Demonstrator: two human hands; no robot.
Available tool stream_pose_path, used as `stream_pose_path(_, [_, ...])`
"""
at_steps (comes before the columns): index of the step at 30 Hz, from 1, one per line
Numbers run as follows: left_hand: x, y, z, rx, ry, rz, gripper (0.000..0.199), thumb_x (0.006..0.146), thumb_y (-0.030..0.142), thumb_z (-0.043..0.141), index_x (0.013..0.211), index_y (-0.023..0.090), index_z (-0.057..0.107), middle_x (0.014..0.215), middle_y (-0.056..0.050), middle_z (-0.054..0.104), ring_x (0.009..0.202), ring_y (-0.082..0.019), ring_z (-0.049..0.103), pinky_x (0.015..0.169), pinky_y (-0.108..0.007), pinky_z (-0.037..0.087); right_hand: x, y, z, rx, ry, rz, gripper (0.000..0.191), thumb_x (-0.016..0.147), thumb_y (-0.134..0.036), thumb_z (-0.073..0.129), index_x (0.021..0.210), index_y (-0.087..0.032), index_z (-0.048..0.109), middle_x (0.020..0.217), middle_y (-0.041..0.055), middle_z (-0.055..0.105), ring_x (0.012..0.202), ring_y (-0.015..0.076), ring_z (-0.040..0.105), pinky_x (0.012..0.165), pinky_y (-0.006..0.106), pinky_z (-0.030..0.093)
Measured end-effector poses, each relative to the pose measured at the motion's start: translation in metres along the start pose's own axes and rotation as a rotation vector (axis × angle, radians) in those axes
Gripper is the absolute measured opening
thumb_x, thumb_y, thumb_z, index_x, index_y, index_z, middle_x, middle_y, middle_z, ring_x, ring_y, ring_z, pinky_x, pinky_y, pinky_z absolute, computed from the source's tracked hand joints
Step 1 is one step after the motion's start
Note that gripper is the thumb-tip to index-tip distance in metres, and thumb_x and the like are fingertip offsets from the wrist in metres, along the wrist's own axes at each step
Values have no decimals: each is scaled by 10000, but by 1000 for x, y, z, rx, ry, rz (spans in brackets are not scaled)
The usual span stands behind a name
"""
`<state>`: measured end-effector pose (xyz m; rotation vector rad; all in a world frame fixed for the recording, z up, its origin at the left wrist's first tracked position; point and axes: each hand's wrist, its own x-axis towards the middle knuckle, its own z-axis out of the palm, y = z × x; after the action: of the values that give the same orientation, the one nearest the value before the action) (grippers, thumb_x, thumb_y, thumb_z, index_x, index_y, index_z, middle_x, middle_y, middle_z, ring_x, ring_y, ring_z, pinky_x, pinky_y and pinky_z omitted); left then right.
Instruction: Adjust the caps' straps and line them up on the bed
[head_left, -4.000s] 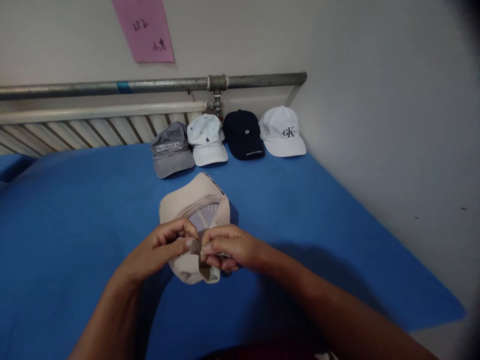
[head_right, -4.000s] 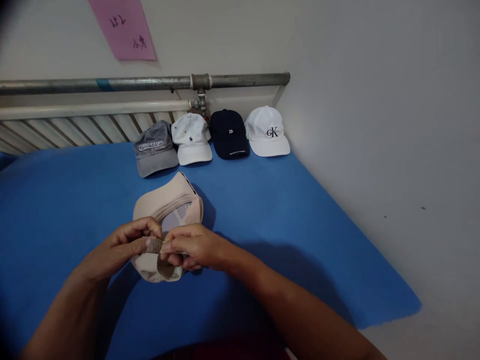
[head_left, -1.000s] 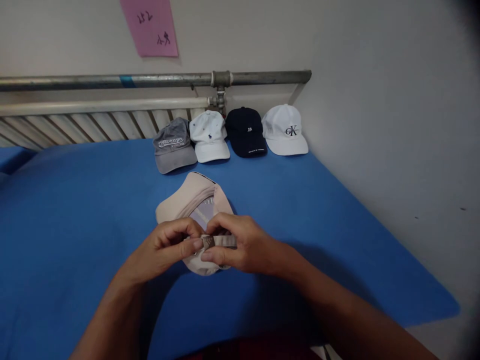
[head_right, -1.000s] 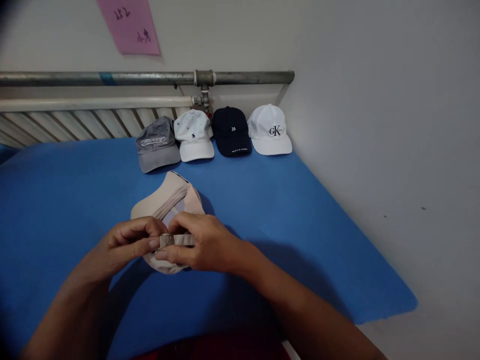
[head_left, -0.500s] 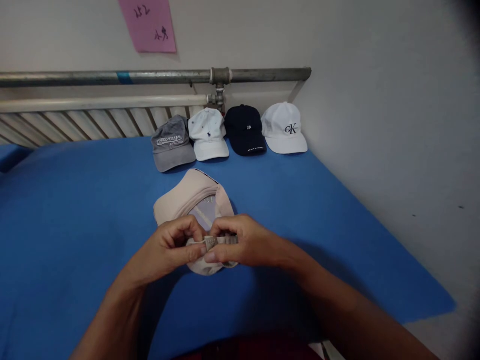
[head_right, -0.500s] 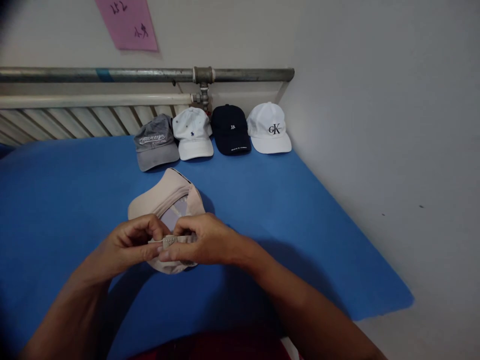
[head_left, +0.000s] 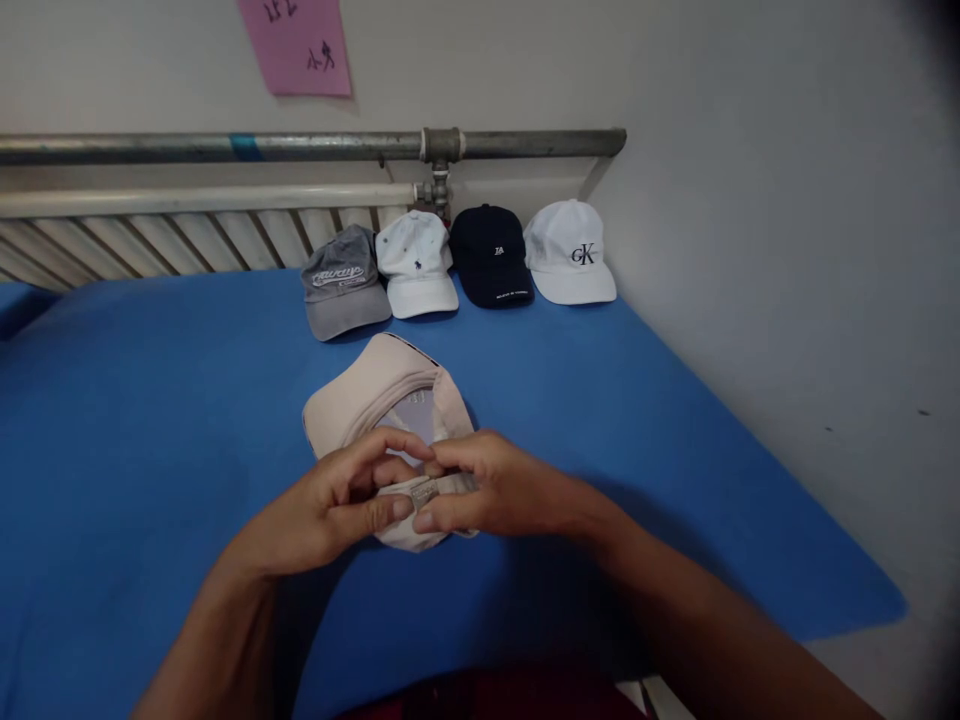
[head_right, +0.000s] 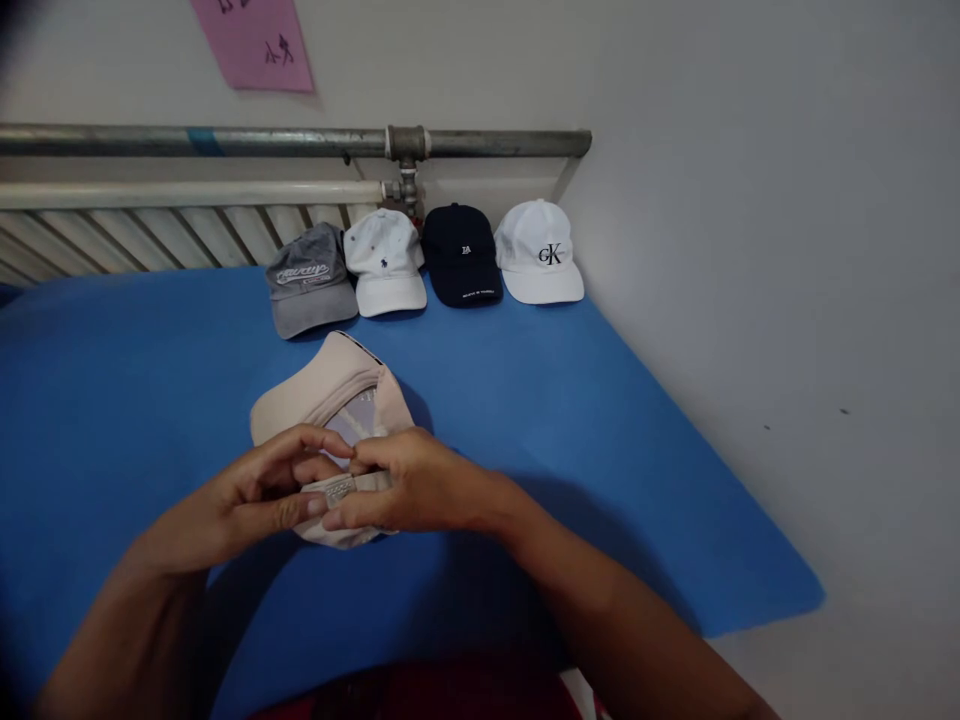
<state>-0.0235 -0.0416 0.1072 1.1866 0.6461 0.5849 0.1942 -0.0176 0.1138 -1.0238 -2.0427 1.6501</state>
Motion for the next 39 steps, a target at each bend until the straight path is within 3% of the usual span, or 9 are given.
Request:
stream_pose_path(9, [-4,0,-2,123,38,-33,399,936,288,612,1319,261,506,900,-22,678,792,-147,654,652,-235,486,2,3,6,-26,34,-93,260,737,-305,748,649,-175,541,652,-47,514,607,89,449,559,235,339])
stream_pose_path(15, [-3,0,-1,231,46,-3,467,929,297,603,1379,241,488,948,-52,692,811,-166,652,651,-255,488,6,9,9,-1,27,-130,265,780,-322,713,656,-180,527,624,-54,491,582,83,423,537,229,328])
stream_pose_path(23, [-3,9,-3,205,66,-20,519,920,290,611,1414,281,456,1060,-67,699,933,-194,661,732,-277,507,6,10,-1,209,-10,89,328,785,-414,681,649,-193,479,575,-59,472,546,88,449,494,211,334])
stream_pose_path(25, [-5,11,-8,206,87,-16,504,888,266,648,1370,273,499,1017,-53,698,880,-177,652,718,-265,504,6,9,-3,258,11,85,347,776,-432,683,649,-195,464,580,-60,471,538,84,441,492,208,336])
stream_pose_path(29, [-5,13,-16,276,136,-31,178,874,248,644,1042,192,664,888,-25,665,768,-126,588,661,-217,470,7,10,-3,269,38,50,384,787,-443,669,623,-199,421,567,-64,436,518,75,412,471,204,318])
stream_pose_path(31, [-3,11,-17,266,168,-49,118,867,251,646,948,170,675,813,-8,631,709,-107,547,624,-202,446,8,12,-1,231,81,33,359,796,-435,672,652,-199,442,585,-64,435,529,79,420,480,205,340])
stream_pose_path(33, [-1,8,-17,215,200,-66,133,854,262,663,941,163,673,784,-1,615,686,-101,531,619,-205,439,8,14,1,113,209,-67,233,801,-377,684,775,-199,534,675,-47,513,605,99,489,554,222,418])
stream_pose_path(35, [1,6,-16,163,220,-78,156,846,286,678,937,160,669,780,0,611,685,-102,531,625,-213,439,8,16,3,-90,350,-282,174,822,-277,658,970,-210,595,858,-1,611,767,135,573,709,276,494])
stream_pose_path(39, [5,1,-14,159,212,-100,188,858,326,674,945,160,663,757,5,594,658,-100,516,611,-224,428,8,17,6,-480,379,-635,234,870,-139,533,1073,-192,638,1104,97,634,1038,205,596,911,389,506])
